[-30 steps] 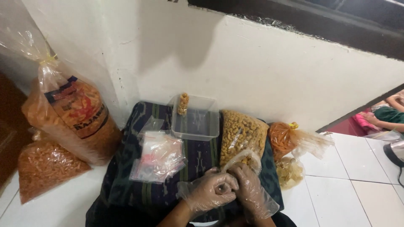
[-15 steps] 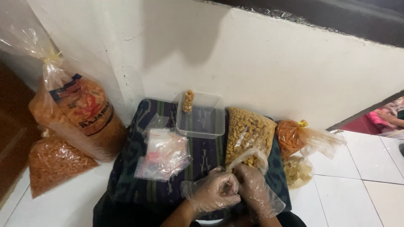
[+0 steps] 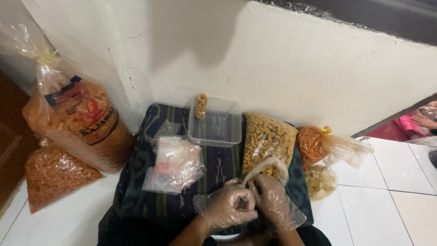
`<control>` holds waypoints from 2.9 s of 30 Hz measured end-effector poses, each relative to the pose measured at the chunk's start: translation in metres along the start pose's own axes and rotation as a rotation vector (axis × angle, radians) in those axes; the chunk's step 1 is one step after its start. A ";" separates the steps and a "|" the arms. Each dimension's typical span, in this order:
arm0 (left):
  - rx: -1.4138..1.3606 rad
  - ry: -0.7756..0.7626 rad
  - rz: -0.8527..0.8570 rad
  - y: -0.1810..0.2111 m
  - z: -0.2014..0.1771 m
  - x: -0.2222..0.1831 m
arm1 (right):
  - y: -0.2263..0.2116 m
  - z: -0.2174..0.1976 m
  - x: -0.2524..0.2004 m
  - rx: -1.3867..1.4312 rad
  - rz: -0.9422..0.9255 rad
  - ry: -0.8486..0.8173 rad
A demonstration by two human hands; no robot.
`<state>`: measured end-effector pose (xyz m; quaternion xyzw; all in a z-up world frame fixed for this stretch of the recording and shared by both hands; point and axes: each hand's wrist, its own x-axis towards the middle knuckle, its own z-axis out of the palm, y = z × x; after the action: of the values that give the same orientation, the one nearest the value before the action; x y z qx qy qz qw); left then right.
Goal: A person wearing gloves is transferring snack items from a large bulk bag into smaller individual plastic bags while sitting on the floor.
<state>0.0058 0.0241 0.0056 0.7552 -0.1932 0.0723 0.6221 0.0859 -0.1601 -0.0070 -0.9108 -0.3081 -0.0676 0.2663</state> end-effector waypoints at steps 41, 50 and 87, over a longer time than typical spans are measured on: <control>0.029 -0.026 -0.005 0.004 -0.003 0.001 | -0.008 -0.012 0.009 0.148 0.042 0.143; 0.048 -0.047 -0.007 0.007 -0.005 0.000 | -0.008 -0.011 0.007 0.139 -0.065 0.115; 0.107 -0.019 0.066 0.010 -0.005 -0.003 | 0.013 0.003 0.003 0.209 -0.201 0.156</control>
<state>-0.0004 0.0285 0.0148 0.7814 -0.2197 0.0957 0.5762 0.0957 -0.1655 -0.0144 -0.8349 -0.3813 -0.1319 0.3744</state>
